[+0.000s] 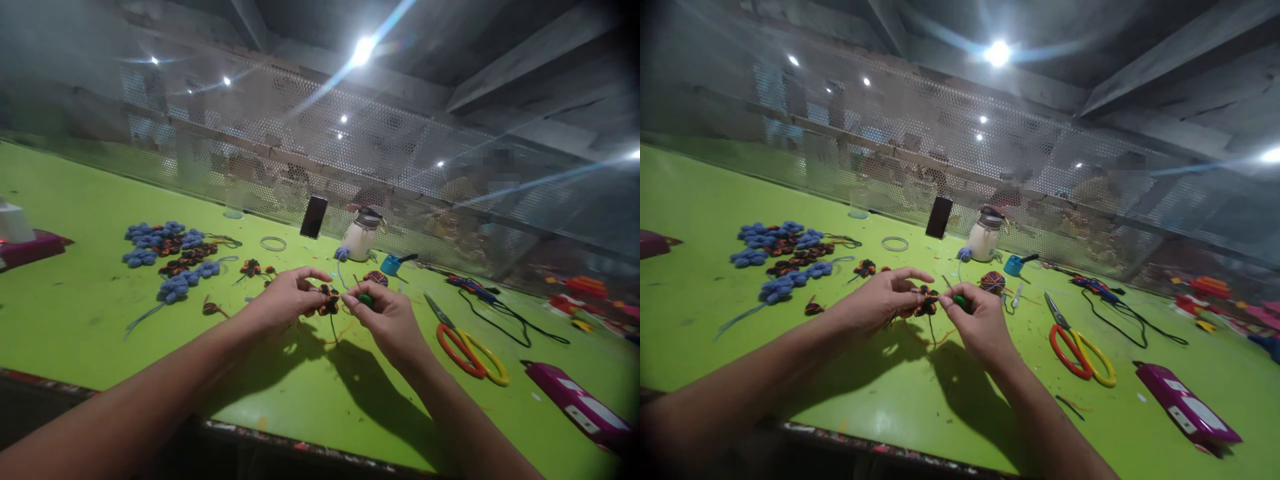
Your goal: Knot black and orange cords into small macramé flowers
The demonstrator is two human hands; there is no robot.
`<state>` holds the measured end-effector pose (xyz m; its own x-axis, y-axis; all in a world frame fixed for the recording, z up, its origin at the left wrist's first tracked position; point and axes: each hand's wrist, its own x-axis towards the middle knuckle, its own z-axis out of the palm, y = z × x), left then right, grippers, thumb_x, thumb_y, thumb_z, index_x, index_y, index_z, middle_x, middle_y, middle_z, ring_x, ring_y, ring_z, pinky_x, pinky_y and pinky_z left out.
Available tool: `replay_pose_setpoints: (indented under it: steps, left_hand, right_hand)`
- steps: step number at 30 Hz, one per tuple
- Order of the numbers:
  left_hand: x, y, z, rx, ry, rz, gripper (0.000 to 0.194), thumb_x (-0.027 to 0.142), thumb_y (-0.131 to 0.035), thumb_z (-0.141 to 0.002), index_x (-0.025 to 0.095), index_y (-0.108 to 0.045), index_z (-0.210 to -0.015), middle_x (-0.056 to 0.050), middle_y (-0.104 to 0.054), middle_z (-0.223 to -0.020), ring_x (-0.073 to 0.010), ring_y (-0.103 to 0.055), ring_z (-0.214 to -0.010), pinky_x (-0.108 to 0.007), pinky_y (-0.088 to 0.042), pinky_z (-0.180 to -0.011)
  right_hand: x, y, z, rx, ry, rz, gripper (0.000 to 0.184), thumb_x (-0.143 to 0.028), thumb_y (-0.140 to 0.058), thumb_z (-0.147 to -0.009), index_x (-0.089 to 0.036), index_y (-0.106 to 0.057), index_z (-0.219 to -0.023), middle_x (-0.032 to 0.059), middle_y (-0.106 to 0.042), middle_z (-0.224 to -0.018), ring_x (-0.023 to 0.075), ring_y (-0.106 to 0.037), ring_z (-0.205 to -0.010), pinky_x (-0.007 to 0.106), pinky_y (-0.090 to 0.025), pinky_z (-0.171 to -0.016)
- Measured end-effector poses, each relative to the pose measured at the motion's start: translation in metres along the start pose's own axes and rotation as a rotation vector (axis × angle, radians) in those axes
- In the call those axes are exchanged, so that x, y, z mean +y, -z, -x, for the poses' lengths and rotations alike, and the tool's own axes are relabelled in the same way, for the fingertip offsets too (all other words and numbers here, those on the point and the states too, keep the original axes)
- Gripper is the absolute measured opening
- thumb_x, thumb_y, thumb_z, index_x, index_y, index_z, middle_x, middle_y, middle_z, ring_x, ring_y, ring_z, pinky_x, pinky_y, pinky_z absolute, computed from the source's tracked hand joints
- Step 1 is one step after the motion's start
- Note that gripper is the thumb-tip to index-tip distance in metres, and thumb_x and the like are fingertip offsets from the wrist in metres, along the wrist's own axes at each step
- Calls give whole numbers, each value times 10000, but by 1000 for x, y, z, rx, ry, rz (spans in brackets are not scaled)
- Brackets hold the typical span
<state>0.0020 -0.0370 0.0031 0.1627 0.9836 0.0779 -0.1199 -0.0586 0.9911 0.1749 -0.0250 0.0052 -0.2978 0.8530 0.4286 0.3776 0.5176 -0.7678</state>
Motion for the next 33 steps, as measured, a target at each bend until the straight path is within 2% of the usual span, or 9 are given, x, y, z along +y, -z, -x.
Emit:
replay_pose_setpoints:
  steps: [4,7,12,15,20,23,29,33]
  left_hand:
    - [2,-2,2,12,3,-38,338,165,-634,-642,123,-600,-976,5,-560,-580,-93,-433,-504,-239,-277,-505]
    - [2,-2,3,-16,22,-81,258,178,-613,-649,137,-648,-901,-4,-574,-583,-96,-417,-498,-243,-259,-504]
    - [-1,0,2,-47,62,-137,137,185,-581,-652,141,-681,-736,-15,-586,-582,-93,-392,-484,-244,-243,-504]
    - [-2,0,3,-73,44,-122,142,198,-584,-653,139,-686,-733,-27,-600,-604,-103,-418,-512,-249,-265,-521]
    - [0,-2,5,-142,11,-185,215,322,-656,-665,125,-677,-751,-68,-648,-713,-132,-497,-603,-264,-329,-582]
    - [1,-3,6,-161,-7,-198,197,298,-696,-642,135,-676,-750,-63,-659,-714,-153,-545,-666,-280,-370,-654]
    - [-5,0,5,-261,0,-168,238,331,-631,-718,140,-709,-837,-76,-684,-752,-150,-543,-646,-264,-362,-593]
    - [-10,1,2,-251,-3,-112,250,327,-644,-704,138,-706,-856,-85,-685,-769,-171,-565,-691,-272,-379,-606]
  right_hand:
    - [-4,5,0,36,-37,-98,204,-346,-624,-749,-147,-585,-719,-35,-447,-543,77,-341,-477,216,-257,-444]
    - [-5,8,0,42,-32,-163,211,-358,-612,-764,-157,-559,-728,-32,-468,-554,70,-333,-462,212,-246,-430]
    - [-5,9,-1,61,-15,-116,209,-355,-605,-773,-156,-550,-743,-23,-492,-562,69,-340,-458,207,-243,-417]
    - [-3,9,-2,61,2,-66,211,-358,-589,-786,-156,-546,-741,-22,-496,-566,69,-343,-458,206,-253,-418]
    - [0,7,-2,73,26,-29,209,-359,-567,-803,-159,-542,-747,-23,-506,-571,71,-343,-454,207,-266,-426]
    - [0,6,-2,75,46,-8,202,-350,-562,-807,-159,-545,-746,-18,-515,-576,76,-364,-462,210,-285,-436]
    - [1,7,-4,100,65,65,179,-320,-558,-802,-156,-552,-732,-13,-517,-569,89,-397,-480,216,-314,-456]
    - [2,7,-4,107,65,75,177,-318,-560,-798,-158,-552,-723,-12,-518,-568,95,-414,-492,220,-329,-470]
